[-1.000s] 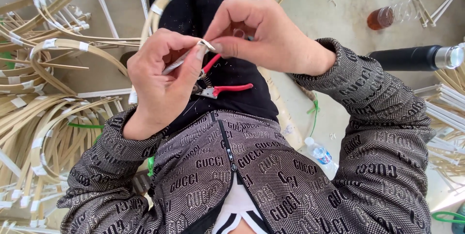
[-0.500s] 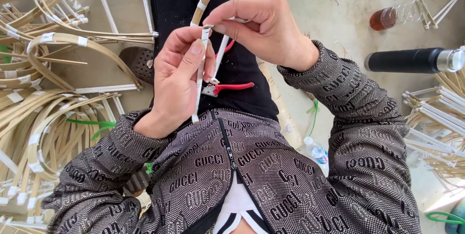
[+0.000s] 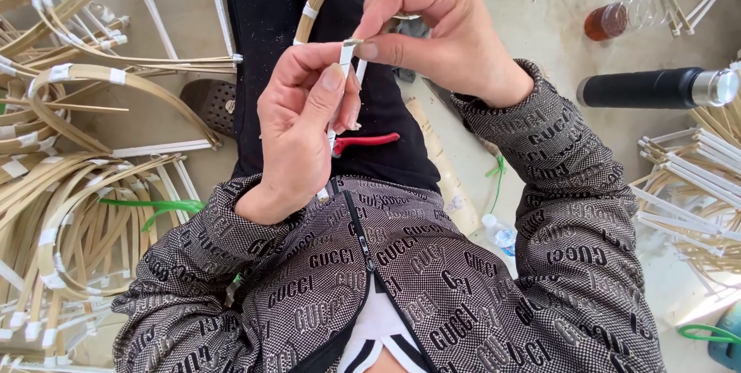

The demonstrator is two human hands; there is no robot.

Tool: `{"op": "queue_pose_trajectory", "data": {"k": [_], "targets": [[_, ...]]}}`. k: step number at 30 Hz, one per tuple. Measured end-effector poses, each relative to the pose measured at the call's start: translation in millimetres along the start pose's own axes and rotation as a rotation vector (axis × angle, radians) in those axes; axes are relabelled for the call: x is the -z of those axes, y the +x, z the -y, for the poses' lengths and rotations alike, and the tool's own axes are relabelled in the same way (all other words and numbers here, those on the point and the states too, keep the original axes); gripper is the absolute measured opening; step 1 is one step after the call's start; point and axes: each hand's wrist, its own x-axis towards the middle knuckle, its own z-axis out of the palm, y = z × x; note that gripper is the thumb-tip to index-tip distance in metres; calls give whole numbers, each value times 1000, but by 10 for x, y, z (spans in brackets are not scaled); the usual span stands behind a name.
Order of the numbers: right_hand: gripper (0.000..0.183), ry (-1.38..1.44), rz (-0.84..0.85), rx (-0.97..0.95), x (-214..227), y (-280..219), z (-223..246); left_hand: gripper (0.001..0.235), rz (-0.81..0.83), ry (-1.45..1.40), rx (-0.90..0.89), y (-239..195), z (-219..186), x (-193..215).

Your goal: Assembling bent bamboo strips and fastening white plastic clips to create frames.

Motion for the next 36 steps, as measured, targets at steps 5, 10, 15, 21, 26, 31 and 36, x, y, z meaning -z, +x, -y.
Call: {"op": "queue_pose_trajectory", "data": {"k": [5,10,15,21,26,31,36], "targets": [[8,-24,15,-95,67,-80,-10,17,6,16,28,-12,-14,-25],[6,-40,96,-237,191,-20,4,16,35,87,77,-41,-51,12],[14,-538,201,-7,233,200,319,13,122,170,194,-36,-55,38],[21,-1087,310,655,199,161,606,20,119,222,277,62,-65,-5],[24,-1233,290,686,45,41,846,23,81,202,184,34,75,6],[26,-1198,182,448,5,-206,890,25,2,225,112,71,108,-63],[28,-1254,73,103,23,-252,770,24,-44,248,78,91,170,-134]]}}
